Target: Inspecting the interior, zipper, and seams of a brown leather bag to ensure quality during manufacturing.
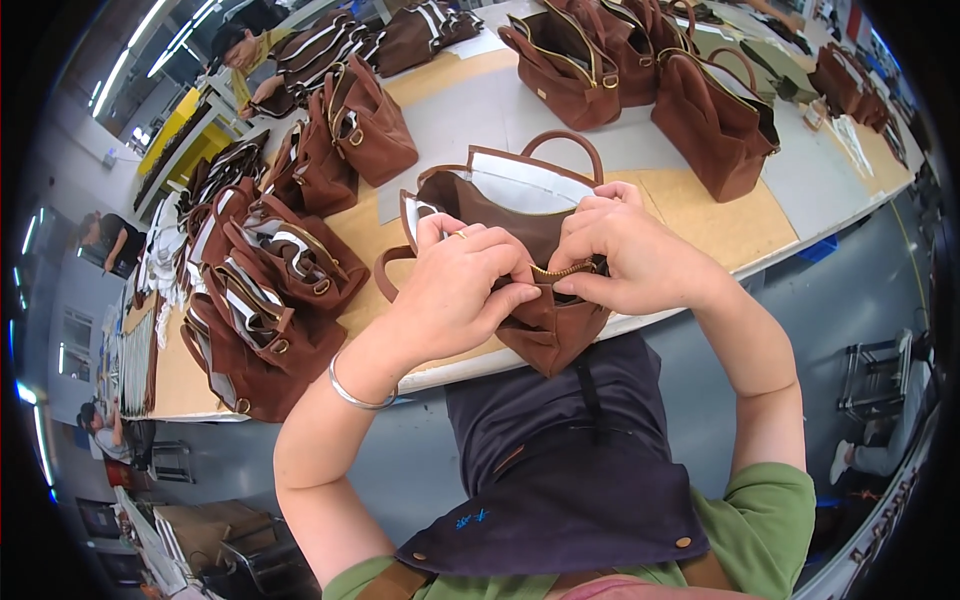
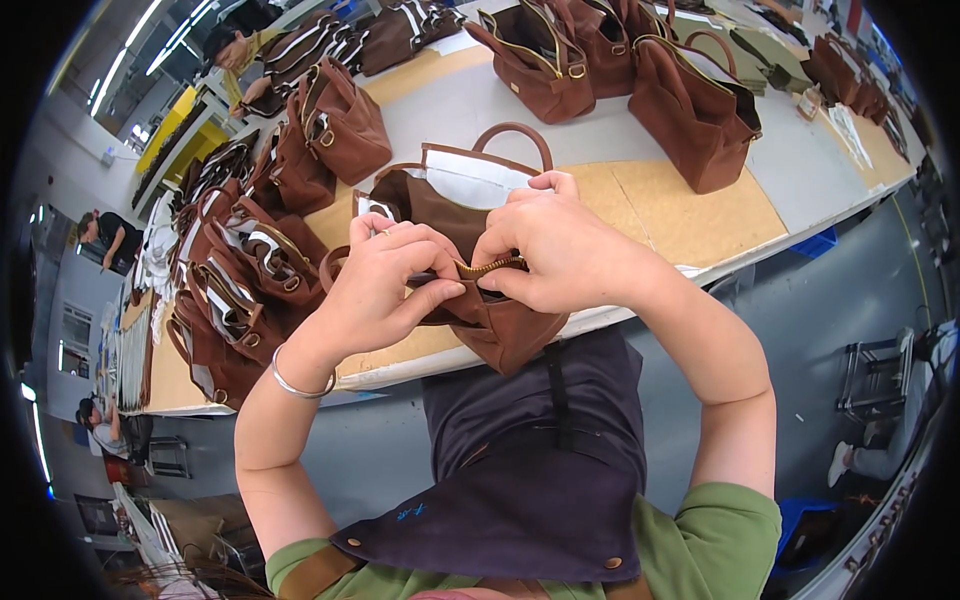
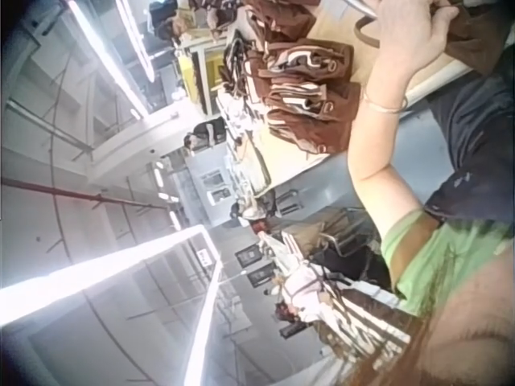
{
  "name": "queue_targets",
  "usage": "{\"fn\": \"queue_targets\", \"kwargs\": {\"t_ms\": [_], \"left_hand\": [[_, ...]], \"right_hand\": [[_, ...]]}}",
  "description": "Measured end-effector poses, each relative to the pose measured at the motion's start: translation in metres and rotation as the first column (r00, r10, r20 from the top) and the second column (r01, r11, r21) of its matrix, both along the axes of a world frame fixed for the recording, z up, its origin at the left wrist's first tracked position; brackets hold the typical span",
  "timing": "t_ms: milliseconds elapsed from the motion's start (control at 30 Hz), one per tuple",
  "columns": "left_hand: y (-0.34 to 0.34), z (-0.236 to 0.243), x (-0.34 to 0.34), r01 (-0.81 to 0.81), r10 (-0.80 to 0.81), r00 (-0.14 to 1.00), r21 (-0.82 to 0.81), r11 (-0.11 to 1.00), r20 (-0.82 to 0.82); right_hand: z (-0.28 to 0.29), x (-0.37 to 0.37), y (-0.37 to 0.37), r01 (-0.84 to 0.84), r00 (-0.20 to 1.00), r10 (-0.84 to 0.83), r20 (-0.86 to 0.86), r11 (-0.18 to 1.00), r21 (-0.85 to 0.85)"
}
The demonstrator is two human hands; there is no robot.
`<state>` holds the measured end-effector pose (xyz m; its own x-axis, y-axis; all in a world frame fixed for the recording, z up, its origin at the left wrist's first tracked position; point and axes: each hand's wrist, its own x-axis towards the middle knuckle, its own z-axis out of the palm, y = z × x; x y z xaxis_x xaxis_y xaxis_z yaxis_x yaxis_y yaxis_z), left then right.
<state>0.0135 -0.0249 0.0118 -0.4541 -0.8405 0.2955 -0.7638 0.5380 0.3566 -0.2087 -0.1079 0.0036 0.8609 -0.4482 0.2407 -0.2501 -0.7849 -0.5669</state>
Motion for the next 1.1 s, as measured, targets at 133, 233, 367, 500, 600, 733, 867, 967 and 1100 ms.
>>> {"fn": "queue_targets", "kwargs": {"t_ms": [133, 233, 367, 500, 600, 733, 867, 967, 1100], "left_hand": [[0.001, -0.001, -0.003, -0.04, 0.04, 0.999, -0.011, 0.999, 0.027], [0.001, 0.0, -0.004, -0.056, 0.055, 0.998, 0.013, 0.998, 0.031], [0.001, 0.001, -0.004, -0.065, 0.065, 0.998, 0.046, 0.997, 0.002], [0.001, -0.001, -0.002, -0.066, 0.067, 0.998, 0.059, 0.996, -0.008], [0.001, -0.001, -0.002, -0.072, 0.073, 0.997, 0.084, 0.994, -0.009], [0.001, 0.0, -0.004, -0.073, 0.074, 0.997, 0.086, 0.994, -0.008], [0.001, -0.001, -0.003, -0.072, 0.073, 0.997, 0.08, 0.994, -0.008], [0.001, -0.001, -0.003, -0.075, 0.076, 0.997, 0.085, 0.993, -0.002], [0.001, -0.002, -0.002, -0.071, 0.073, 0.997, 0.076, 0.995, -0.031]], "right_hand": [[0.0, 0.001, 0.0, -0.014, 1.0, 0.014, -0.021, 1.0, -0.015], [-0.002, 0.001, -0.001, -0.027, 1.0, 0.027, -0.005, 0.999, 0.03], [-0.007, 0.001, -0.005, -0.061, 0.998, 0.06, 0.021, 0.997, 0.043], [-0.005, 0.003, -0.006, -0.075, 0.997, 0.074, 0.017, 0.992, 0.099], [-0.004, 0.003, -0.007, -0.076, 0.997, 0.077, -0.001, 0.988, 0.132], [-0.011, 0.002, -0.008, -0.069, 0.997, 0.064, 0.047, 0.989, 0.134], [-0.008, 0.003, -0.008, -0.071, 0.997, 0.068, 0.021, 0.984, 0.164], [-0.013, 0.003, -0.01, -0.078, 0.996, 0.071, 0.056, 0.987, 0.141], [-0.015, 0.001, -0.01, -0.071, 0.995, 0.061, 0.077, 0.989, 0.128]]}}
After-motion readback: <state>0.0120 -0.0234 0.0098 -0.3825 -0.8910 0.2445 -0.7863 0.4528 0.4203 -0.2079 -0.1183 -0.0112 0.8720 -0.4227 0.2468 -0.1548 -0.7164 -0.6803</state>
